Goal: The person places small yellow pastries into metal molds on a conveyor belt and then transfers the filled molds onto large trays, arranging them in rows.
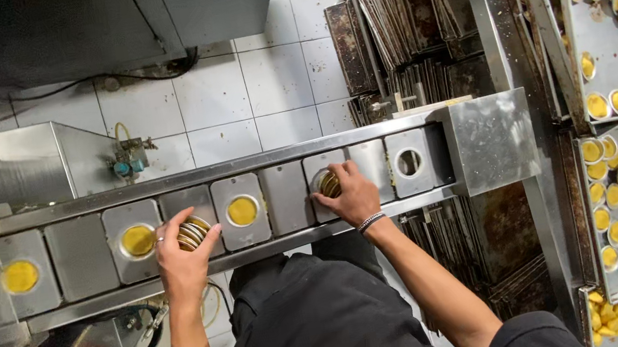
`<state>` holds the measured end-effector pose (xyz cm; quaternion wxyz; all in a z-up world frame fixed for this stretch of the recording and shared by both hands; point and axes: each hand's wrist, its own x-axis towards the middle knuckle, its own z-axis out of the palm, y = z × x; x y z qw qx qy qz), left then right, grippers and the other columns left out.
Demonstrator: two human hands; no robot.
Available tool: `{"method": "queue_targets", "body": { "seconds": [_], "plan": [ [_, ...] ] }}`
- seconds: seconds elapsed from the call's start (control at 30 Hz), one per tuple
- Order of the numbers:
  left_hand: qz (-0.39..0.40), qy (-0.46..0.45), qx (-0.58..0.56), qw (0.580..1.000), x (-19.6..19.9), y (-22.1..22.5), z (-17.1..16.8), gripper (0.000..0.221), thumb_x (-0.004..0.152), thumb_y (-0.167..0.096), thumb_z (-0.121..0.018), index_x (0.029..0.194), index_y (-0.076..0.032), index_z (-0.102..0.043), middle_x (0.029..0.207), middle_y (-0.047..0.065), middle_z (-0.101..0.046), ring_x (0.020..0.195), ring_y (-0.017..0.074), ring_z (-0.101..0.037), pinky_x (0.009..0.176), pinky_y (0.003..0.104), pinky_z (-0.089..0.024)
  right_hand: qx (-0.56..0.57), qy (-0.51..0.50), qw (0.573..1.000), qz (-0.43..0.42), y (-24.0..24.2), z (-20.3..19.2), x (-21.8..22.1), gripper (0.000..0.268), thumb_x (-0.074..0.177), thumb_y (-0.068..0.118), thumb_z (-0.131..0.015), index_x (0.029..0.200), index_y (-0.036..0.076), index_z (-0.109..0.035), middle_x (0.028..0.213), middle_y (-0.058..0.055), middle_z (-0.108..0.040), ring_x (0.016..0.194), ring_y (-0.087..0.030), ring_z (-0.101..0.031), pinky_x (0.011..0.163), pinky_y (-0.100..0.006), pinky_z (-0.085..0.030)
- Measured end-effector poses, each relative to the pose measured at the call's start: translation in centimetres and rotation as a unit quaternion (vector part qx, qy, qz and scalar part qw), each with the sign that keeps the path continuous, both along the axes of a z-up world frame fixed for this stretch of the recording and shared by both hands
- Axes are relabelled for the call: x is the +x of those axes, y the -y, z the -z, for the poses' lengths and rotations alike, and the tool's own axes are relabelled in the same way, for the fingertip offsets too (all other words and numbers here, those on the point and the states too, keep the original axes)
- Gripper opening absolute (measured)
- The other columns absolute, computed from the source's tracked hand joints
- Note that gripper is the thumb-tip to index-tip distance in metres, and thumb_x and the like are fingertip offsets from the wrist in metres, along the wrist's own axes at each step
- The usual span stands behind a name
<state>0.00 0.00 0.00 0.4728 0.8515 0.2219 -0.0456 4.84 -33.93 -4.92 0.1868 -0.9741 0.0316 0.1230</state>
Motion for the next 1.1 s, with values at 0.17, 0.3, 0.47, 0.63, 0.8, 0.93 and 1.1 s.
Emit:
{"method": "queue_targets", "body": {
  "seconds": [0.17, 0.3, 0.47, 0.63, 0.8, 0.93, 1.1],
  "plan": [
    [0.004, 0.008, 0.013, 1.000, -1.5, -0.2, 1.1, 0.061, 0.074, -0.035, -0.092, 0.129, -0.020, -0.070, 0.117, 0.019, -0.063, 0.116, 0.0434, -0.062, 0.105, 0.051, -0.046, 0.077, 0.004, 0.988, 0.131, 3.3, 2.7, -0.3, 0.079, 0.070, 0.062, -0.084, 0.130, 0.023, -0.049, 0.121, -0.009, -0.063, 0.109, -0.036, -0.071, 0.089, -0.051, -0.058],
    [0.008, 0.004, 0.038, 0.999, -2.9, -1.0, 2.2, 0.059, 0.075, -0.035, -0.091, 0.129, -0.021, -0.071, 0.117, 0.018, -0.064, 0.117, 0.0414, -0.063, 0.105, 0.051, -0.047, 0.001, 0.103, 0.983, 0.150, 9.0, 3.1, -0.2, 0.075, 0.070, 0.065, -0.084, 0.118, 0.017, -0.053, 0.110, -0.009, -0.063, 0.100, -0.036, -0.071, 0.081, -0.052, -0.059],
    [0.019, 0.005, 0.042, 0.999, -2.5, -0.9, 1.9, 0.059, 0.074, -0.035, -0.092, 0.128, -0.019, -0.071, 0.116, 0.021, -0.064, 0.116, 0.0444, -0.063, 0.104, 0.053, -0.047, -0.022, 0.074, 0.991, 0.105, 10.4, 1.5, -0.4, 0.067, 0.071, 0.065, -0.082, 0.117, 0.023, -0.058, 0.116, -0.002, -0.059, 0.095, -0.035, -0.072, 0.079, -0.052, -0.061],
    [0.027, -0.009, 0.035, 0.999, -1.2, -0.3, 1.3, 0.061, 0.073, -0.040, -0.092, 0.128, -0.026, -0.071, 0.121, 0.015, -0.064, 0.120, 0.0405, -0.062, 0.107, 0.051, -0.046, -0.028, 0.092, 0.995, 0.034, 7.9, 1.5, -0.6, 0.055, 0.074, 0.062, -0.080, 0.112, 0.027, -0.062, 0.118, 0.001, -0.054, 0.088, -0.039, -0.073, 0.076, -0.052, -0.062],
    [0.035, 0.001, 0.032, 0.999, -1.5, 0.1, 1.4, 0.059, 0.074, -0.037, -0.092, 0.127, -0.022, -0.072, 0.118, 0.018, -0.066, 0.121, 0.0404, -0.062, 0.107, 0.050, -0.046, 0.018, 0.165, 0.978, 0.124, 8.4, 5.9, -1.8, 0.061, 0.070, 0.061, -0.084, 0.115, 0.028, -0.059, 0.106, 0.003, -0.058, 0.086, -0.028, -0.074, 0.073, -0.042, -0.063],
    [0.041, 0.001, 0.015, 0.999, -2.0, -0.4, 1.6, 0.059, 0.075, -0.033, -0.091, 0.129, -0.018, -0.071, 0.119, 0.021, -0.065, 0.121, 0.0440, -0.061, 0.107, 0.052, -0.045, 0.020, 0.231, 0.953, 0.192, 12.7, 5.4, -1.3, 0.065, 0.072, 0.055, -0.085, 0.119, 0.021, -0.055, 0.107, -0.004, -0.059, 0.093, -0.033, -0.072, 0.075, -0.047, -0.060],
    [0.042, -0.022, 0.008, 0.999, -1.2, -0.8, 1.1, 0.051, 0.079, -0.028, -0.086, 0.126, -0.016, -0.071, 0.117, 0.011, -0.059, 0.105, 0.0247, -0.060, 0.094, 0.036, -0.045, -0.078, 0.140, 0.970, 0.184, 17.6, 3.4, 0.8, 0.073, 0.085, 0.063, -0.071, 0.128, 0.008, -0.050, 0.120, -0.015, -0.063, 0.088, -0.039, -0.070, 0.067, -0.053, -0.057]
  ]
}}
